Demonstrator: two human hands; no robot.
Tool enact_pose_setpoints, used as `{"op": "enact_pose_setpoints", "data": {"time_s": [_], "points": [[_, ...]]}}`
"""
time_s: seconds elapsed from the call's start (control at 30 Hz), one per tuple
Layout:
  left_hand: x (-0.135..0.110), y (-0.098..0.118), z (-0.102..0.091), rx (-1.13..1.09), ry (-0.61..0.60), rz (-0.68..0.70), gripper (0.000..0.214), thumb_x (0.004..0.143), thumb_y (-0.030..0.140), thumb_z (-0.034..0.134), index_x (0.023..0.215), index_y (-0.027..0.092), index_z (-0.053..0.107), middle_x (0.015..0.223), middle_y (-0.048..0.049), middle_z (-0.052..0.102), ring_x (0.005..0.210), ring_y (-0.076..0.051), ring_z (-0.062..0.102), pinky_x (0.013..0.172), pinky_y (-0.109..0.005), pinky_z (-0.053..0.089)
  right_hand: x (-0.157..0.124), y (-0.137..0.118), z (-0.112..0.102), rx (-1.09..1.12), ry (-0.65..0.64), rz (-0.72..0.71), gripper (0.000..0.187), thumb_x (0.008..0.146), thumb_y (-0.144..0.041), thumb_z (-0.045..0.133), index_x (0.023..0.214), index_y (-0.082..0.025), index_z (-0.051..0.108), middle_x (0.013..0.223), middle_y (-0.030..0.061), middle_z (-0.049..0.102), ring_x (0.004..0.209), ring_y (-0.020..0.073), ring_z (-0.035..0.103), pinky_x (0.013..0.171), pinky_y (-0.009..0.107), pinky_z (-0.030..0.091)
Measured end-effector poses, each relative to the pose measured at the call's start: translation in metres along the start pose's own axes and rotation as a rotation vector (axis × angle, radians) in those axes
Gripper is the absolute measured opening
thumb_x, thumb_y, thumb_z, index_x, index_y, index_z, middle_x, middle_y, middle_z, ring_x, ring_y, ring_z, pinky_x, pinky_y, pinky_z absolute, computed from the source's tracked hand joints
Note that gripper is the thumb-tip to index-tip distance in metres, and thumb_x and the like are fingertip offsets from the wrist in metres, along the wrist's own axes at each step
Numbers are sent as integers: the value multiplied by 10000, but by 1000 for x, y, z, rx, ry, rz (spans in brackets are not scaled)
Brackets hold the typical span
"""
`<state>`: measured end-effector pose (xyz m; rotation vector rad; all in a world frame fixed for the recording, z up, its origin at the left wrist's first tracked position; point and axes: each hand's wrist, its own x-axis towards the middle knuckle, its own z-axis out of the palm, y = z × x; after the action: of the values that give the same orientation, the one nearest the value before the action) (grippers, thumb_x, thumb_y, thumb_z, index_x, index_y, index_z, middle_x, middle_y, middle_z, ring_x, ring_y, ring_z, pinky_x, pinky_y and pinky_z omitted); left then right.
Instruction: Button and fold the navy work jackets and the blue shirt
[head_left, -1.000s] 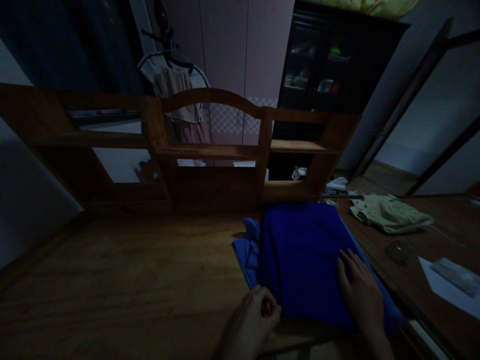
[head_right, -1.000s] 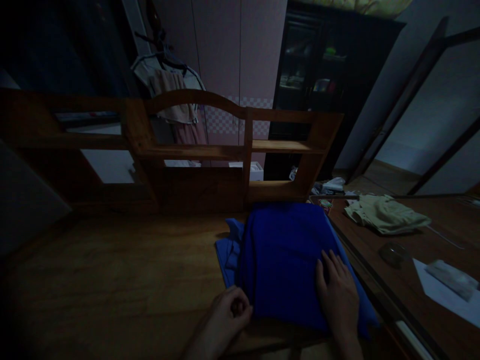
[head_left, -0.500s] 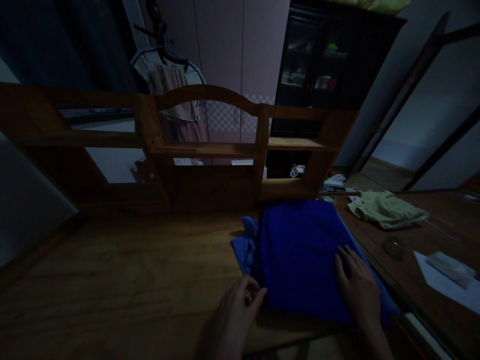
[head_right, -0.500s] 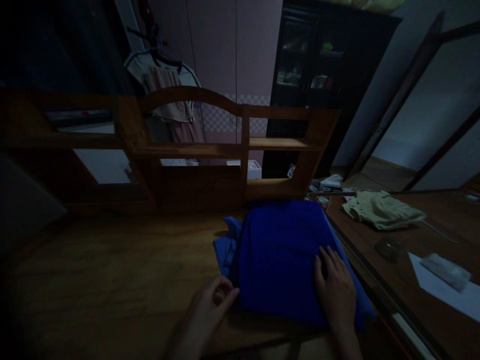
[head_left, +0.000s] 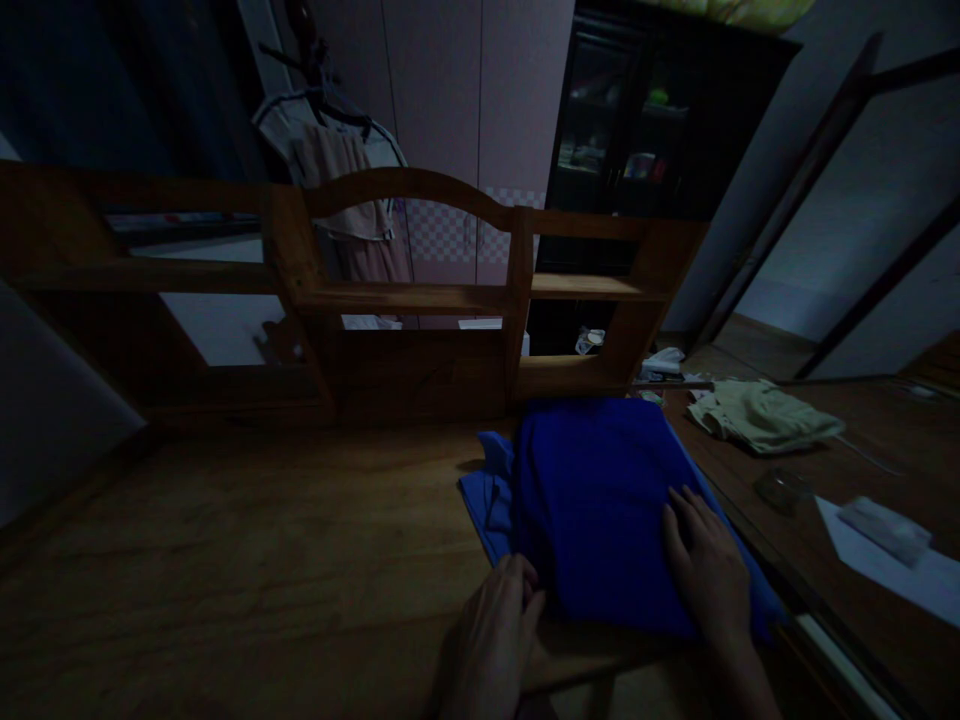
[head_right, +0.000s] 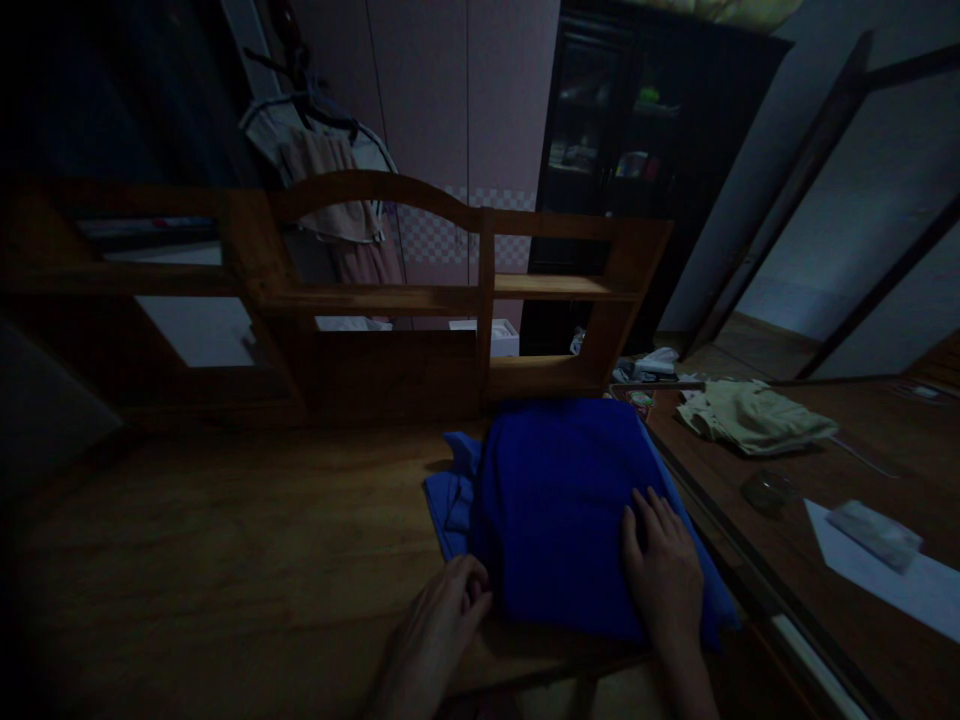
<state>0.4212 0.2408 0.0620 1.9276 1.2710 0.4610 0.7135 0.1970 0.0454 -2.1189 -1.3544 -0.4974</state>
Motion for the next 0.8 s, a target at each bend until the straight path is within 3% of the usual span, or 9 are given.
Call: {"op": "enact_pose_setpoints", "data": {"time_s": [0.17, 0.4, 0.63, 0.8], "points": [[-10, 4, -2, 34, 52, 7, 267, 788, 158, 476, 1026, 213, 586, 1083, -77, 621, 1021, -214, 571, 870, -309, 425, 0, 0, 2, 9, 7, 2, 439, 920, -407, 410, 1278, -185, 533, 1379, 90, 478, 1288, 272, 406, 1085, 459, 311], [4, -3, 12, 63, 70, 18, 363, 816, 138, 424, 1144, 178, 574, 1155, -97, 614, 1071, -206, 562, 942, -297, 390, 1, 0, 2, 3, 2, 4, 444, 922, -415, 400, 1278, -186, 534, 1374, 88, 484, 1282, 268, 416, 1076, 449, 325], [7, 10, -1, 28, 17, -58, 206, 754, 110, 466, 866, 199, 615, 853, -31, 628, 786, -150, 576, 725, -240, 394, 0, -3, 0, -1, 2, 2, 443, 928, -417, 383, 1270, -183, 540, 1368, 97, 489, 1273, 273, 422, 1062, 457, 333], [2, 2, -20, -90, 67, -49, 91, 752, 193, 505, 750, 200, 595, 627, 25, 554, 598, -123, 531, 584, -218, 350, 0, -2, 2, 16, 19, 7, 452, 926, -431, 379, 1262, -179, 548, 1365, 104, 491, 1266, 277, 426, 1059, 467, 327]]}}
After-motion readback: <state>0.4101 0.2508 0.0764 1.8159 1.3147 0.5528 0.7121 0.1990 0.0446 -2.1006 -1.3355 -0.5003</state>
